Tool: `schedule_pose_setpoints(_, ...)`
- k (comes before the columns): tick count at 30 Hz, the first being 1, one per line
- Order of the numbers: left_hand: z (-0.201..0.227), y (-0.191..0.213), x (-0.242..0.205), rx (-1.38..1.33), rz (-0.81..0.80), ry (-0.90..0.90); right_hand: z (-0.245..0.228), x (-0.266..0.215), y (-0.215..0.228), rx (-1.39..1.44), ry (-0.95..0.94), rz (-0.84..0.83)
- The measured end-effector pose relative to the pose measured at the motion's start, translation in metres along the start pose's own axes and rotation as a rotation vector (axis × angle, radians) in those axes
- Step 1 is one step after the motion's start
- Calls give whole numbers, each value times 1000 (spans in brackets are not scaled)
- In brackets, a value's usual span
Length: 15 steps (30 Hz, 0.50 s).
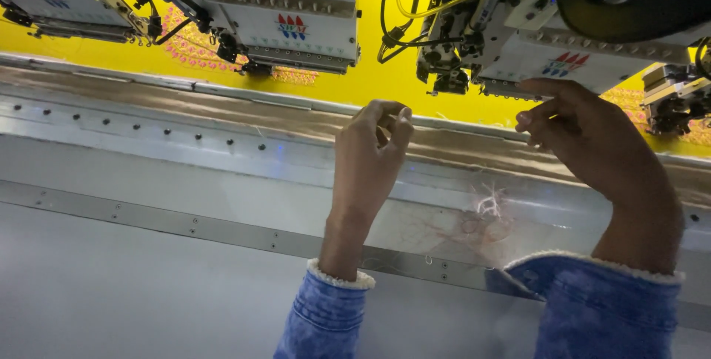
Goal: The person adjusts threads and components on a multi-head embroidery machine, pulling loose threads and clearing the stitching area.
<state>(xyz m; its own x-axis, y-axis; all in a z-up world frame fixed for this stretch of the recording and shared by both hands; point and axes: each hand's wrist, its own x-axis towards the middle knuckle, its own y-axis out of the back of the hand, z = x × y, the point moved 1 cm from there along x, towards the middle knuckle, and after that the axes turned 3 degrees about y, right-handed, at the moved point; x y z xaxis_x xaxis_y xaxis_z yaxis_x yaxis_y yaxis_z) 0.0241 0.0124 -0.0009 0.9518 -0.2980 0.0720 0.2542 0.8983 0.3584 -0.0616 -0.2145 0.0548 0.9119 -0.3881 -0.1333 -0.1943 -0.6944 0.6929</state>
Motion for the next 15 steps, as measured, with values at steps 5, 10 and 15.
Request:
schedule_pose_setpoints(5, 1, 1, 0, -1, -3, -3, -12, -6, 4, -186, -160, -101)
schedule_pose_setpoints(10, 3, -2, 0, 18, -28, 17, -3, -5, 4, -264, -174, -197)
schedule_pose_setpoints(15, 6, -6, -3, 71, -149, -116, 9, -1, 0, -340, -92, -264)
